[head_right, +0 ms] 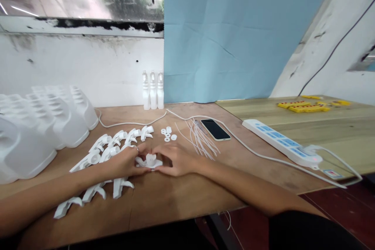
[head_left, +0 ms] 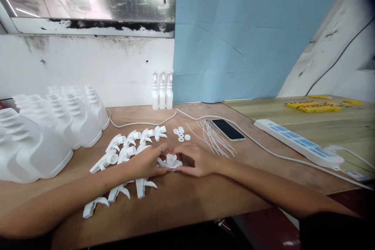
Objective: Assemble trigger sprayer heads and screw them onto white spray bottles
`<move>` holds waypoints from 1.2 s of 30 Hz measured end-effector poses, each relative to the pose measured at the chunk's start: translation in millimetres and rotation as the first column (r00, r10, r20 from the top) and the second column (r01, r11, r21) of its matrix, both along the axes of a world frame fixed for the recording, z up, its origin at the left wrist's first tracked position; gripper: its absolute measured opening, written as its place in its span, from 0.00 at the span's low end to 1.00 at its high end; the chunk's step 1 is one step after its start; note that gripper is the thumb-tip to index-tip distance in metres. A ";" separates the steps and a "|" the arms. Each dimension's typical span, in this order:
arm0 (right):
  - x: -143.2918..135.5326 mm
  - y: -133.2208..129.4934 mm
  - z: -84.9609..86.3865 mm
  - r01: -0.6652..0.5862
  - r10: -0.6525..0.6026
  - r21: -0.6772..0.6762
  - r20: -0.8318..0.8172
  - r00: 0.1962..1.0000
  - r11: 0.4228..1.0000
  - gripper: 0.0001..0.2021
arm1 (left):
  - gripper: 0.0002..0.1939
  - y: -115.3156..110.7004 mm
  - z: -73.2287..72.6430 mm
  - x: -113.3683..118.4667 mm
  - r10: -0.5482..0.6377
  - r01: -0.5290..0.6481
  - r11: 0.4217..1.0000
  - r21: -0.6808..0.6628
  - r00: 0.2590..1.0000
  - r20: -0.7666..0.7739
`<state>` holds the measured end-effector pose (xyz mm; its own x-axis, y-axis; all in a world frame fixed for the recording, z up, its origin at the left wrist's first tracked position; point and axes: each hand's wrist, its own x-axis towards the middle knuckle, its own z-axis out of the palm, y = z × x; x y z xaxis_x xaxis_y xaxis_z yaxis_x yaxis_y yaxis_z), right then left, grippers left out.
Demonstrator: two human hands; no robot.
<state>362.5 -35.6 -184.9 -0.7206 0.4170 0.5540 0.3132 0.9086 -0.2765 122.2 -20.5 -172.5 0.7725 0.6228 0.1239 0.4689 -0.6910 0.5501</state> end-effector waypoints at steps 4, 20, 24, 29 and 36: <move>15.5 12.3 9.5 0.159 -0.160 -0.018 -0.115 0.981 0.987 0.11 | 0.19 -0.4 2.3 -0.9 -0.023 0.025 0.998 0.051 0.999 -0.043; 81.0 63.8 17.4 0.713 -0.563 -0.247 0.468 0.681 0.656 0.08 | 0.20 -3.4 4.3 -0.6 0.012 0.013 0.985 0.171 0.989 -0.145; 80.1 67.3 20.8 0.751 -0.672 -0.249 0.338 0.659 0.611 0.07 | 0.26 -3.4 3.2 -0.3 0.027 -0.008 0.991 0.131 0.990 -0.141; 64.9 60.4 44.3 0.357 -0.622 -0.657 -0.219 0.752 0.664 0.11 | 0.25 -0.5 1.8 0.3 0.038 -0.032 0.998 0.051 0.993 -0.113; -10.7 22.1 71.5 -0.512 -0.402 -0.798 -0.603 0.689 0.318 0.10 | 0.24 1.1 1.8 0.4 0.007 -0.005 0.997 -0.074 1.000 0.022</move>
